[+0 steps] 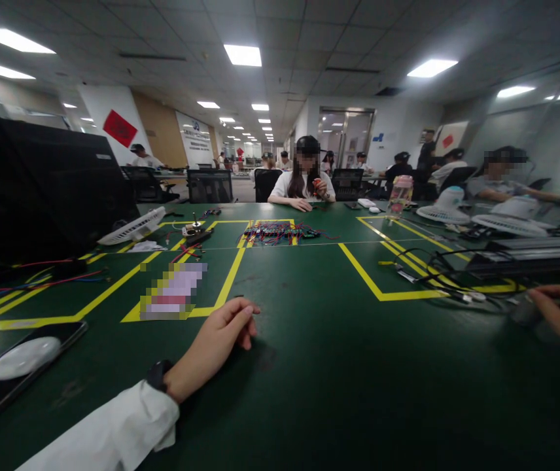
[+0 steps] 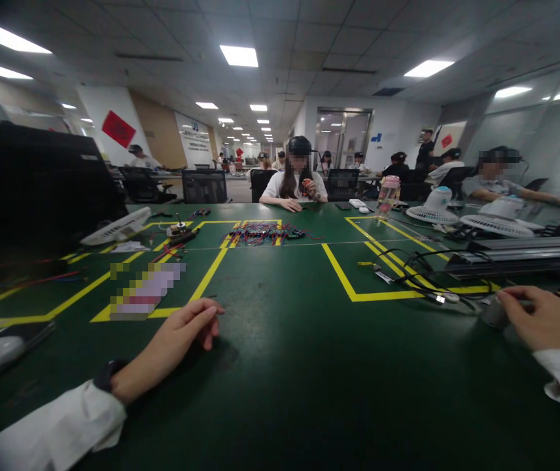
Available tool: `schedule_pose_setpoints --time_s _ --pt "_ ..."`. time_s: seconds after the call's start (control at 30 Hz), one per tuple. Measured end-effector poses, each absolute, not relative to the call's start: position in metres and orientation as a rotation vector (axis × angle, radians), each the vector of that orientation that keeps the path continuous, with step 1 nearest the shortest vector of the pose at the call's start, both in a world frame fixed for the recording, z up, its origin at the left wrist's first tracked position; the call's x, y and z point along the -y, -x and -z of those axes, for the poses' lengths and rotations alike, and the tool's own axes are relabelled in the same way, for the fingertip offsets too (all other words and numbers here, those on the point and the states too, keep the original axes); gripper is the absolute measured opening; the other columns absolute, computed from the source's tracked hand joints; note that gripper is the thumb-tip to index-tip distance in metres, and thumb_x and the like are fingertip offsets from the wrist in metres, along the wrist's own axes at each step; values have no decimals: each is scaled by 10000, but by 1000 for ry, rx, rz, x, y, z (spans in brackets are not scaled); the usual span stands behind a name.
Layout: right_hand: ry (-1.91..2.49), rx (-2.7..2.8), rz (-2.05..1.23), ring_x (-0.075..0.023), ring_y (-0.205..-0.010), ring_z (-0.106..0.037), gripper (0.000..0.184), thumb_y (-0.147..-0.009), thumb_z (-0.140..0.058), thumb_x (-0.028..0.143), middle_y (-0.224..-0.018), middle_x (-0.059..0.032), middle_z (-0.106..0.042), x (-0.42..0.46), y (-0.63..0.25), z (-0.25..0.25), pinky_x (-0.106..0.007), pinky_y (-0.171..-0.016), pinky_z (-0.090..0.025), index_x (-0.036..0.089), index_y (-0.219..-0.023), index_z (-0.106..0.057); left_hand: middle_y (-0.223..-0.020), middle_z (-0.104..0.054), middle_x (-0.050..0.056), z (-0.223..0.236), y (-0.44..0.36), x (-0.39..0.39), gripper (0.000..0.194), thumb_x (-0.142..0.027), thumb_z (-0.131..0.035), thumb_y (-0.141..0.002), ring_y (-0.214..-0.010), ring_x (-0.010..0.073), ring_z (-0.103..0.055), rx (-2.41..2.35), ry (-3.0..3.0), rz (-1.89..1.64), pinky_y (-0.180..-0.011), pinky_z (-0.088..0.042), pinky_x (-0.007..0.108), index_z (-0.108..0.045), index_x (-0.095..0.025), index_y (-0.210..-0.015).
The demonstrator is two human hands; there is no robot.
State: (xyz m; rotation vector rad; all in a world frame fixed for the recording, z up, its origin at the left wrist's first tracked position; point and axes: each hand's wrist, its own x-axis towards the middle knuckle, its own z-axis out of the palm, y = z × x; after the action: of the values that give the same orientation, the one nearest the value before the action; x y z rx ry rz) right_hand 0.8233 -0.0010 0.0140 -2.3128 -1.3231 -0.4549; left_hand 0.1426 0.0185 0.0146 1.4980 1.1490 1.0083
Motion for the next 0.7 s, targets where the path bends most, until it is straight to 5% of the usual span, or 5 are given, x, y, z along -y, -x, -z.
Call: schedule_pose_setpoints --time_s 0.1,0.7 --pt "2384 1066 136 -226 -676 -522 531 -798 -551 579 -963 -169 -628 3 -806 -24 -371 -647 -408 164 -1106 -674 -662 -647 -52 -15 -142 -19 302 -491 -572 -903 -516 106 -600 -1157 -1513 -1005 -522 -444 230 -634 -198 -938" --pt "2260 899 163 -191 -595 -462 524 -741 -624 615 -947 -176 -626 6 -810 -15 -380 -610 -378 156 -981 -707 -665 -646 -42 -15 -143 -19 300 -483 -580 -891 -528 119 -603 -1181 -1543 -999 -532 -438 232 -656 -196 -931"
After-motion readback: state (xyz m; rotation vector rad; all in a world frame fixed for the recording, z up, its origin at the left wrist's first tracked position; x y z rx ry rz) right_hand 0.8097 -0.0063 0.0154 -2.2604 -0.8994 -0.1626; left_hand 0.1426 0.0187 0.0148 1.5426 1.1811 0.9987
